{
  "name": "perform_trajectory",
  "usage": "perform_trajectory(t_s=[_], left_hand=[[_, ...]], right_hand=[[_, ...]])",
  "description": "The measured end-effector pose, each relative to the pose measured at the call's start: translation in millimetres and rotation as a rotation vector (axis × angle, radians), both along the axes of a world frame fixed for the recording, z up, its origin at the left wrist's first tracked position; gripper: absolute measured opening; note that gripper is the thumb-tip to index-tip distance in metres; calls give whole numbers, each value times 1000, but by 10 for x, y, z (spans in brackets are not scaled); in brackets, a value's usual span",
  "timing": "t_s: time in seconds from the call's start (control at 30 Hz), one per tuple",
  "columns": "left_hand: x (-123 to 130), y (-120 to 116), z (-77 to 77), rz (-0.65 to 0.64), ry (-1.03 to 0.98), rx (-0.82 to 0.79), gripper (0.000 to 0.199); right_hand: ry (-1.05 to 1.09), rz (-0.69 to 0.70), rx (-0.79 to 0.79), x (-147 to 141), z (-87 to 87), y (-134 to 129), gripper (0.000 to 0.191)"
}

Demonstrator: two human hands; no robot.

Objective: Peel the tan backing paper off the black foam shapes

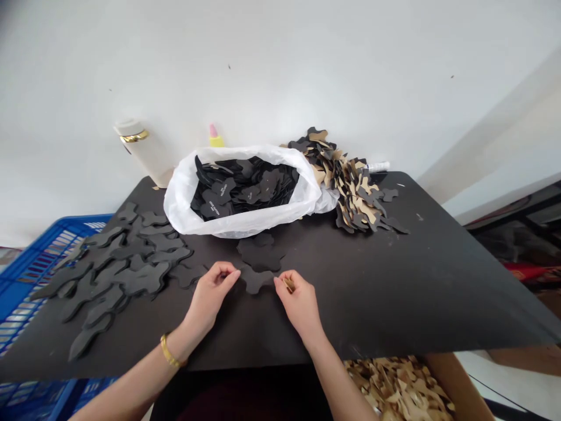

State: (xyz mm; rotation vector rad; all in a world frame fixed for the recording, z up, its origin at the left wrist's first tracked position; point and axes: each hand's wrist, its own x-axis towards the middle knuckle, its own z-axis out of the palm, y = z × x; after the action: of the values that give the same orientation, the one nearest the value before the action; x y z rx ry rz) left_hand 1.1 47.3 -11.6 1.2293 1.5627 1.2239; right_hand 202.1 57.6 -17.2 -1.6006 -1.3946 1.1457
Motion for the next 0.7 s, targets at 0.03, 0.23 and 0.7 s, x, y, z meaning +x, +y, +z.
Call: perform_trajectory(t_s=[0.03,0.23,0.7], left_hand=[[-46,116,-24,-4,112,25,14],[-130,516,-99,-40,326,81,13],[-72,573,-130,-67,642,4,9]], right_hand=[[-84,0,45,-22,0,77,30],[-364,-15,110,-102,-120,373,23],[-655,23,-11,-146,-76,435,17]])
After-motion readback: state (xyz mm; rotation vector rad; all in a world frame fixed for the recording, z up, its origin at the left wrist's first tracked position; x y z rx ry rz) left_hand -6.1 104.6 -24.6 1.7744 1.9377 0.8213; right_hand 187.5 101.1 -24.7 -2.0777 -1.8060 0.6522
